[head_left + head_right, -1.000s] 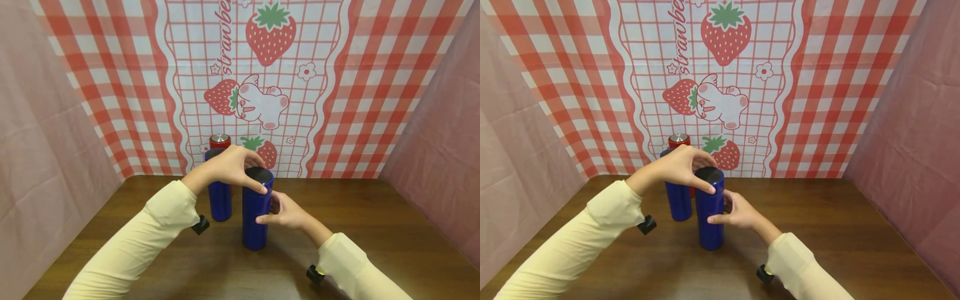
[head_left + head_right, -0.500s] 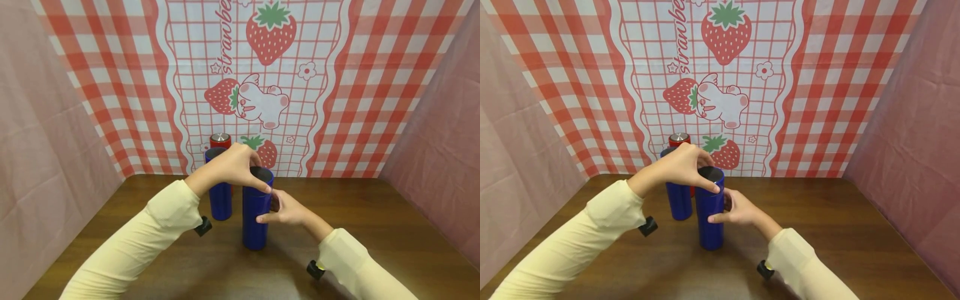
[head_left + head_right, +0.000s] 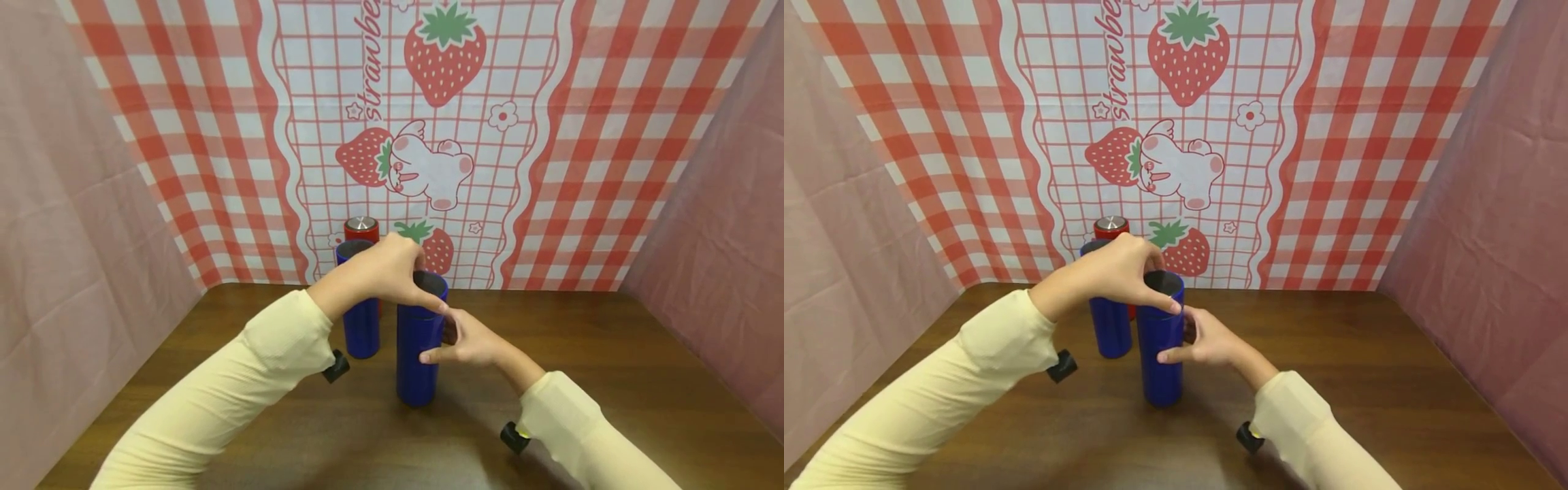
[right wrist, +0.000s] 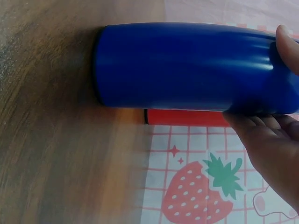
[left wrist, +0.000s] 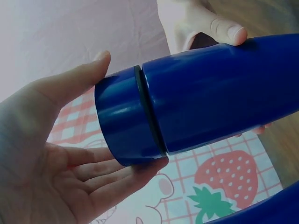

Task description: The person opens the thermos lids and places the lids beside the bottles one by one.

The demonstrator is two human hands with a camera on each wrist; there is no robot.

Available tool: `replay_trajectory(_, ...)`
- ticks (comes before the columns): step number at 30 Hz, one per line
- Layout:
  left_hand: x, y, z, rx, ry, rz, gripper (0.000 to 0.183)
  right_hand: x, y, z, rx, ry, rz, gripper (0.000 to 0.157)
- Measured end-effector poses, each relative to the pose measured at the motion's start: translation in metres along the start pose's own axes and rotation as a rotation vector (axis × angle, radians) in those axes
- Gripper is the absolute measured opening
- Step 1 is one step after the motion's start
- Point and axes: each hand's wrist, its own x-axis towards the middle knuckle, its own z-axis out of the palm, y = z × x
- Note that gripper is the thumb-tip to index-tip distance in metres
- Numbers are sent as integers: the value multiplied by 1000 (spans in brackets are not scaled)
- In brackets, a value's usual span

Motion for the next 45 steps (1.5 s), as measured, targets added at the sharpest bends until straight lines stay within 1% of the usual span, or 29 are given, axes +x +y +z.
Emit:
replay_trajectory(3, 1, -3, -2, 4, -45, 31, 63, 0, 1, -1, -10, -7, -5, 74)
replay_trajectory(5, 3, -6, -4, -12, -88, 65, 67, 0, 1, -1, -8, -8, -12, 73)
replay_trajectory(10, 7, -13, -10, -87, -215, 197, 65, 1, 2, -2, -3, -6, -23, 72)
replay_trajectory(12, 9, -15, -12, -115, -261, 228, 67, 1, 2, -1, -5, -12, -26, 71)
replay_trajectory(14, 12, -16, -15, -142, -302, 229, 69, 1, 2, -1, -8, -16, -29, 70)
replay_trajectory(16, 15, -16, -17, -171, -335, 215, 70, 1, 3, -1, -5, -17, -33, 70)
replay_trajectory(19, 19, -17, -20, -202, -367, 189, 66, 2, 4, 0, 3, -18, -37, 70)
replay_trajectory(23, 22, -17, -22, -215, -381, 184, 62, 1, 5, 1, 19, -23, -39, 70)
replay_trajectory(27, 22, -17, -23, -198, -376, 183, 63, 1, 4, 1, 19, -20, -32, 71)
replay_trajectory(33, 23, -15, -24, -138, -357, 172, 61, 2, 4, 1, 8, -14, -21, 71)
replay_trajectory(36, 24, -14, -24, -124, -344, 170, 62, 2, 4, 1, 5, -14, -20, 71)
replay_trajectory(45, 25, -11, -24, -55, -292, 149, 63, 2, 2, -2, -22, -15, -32, 68)
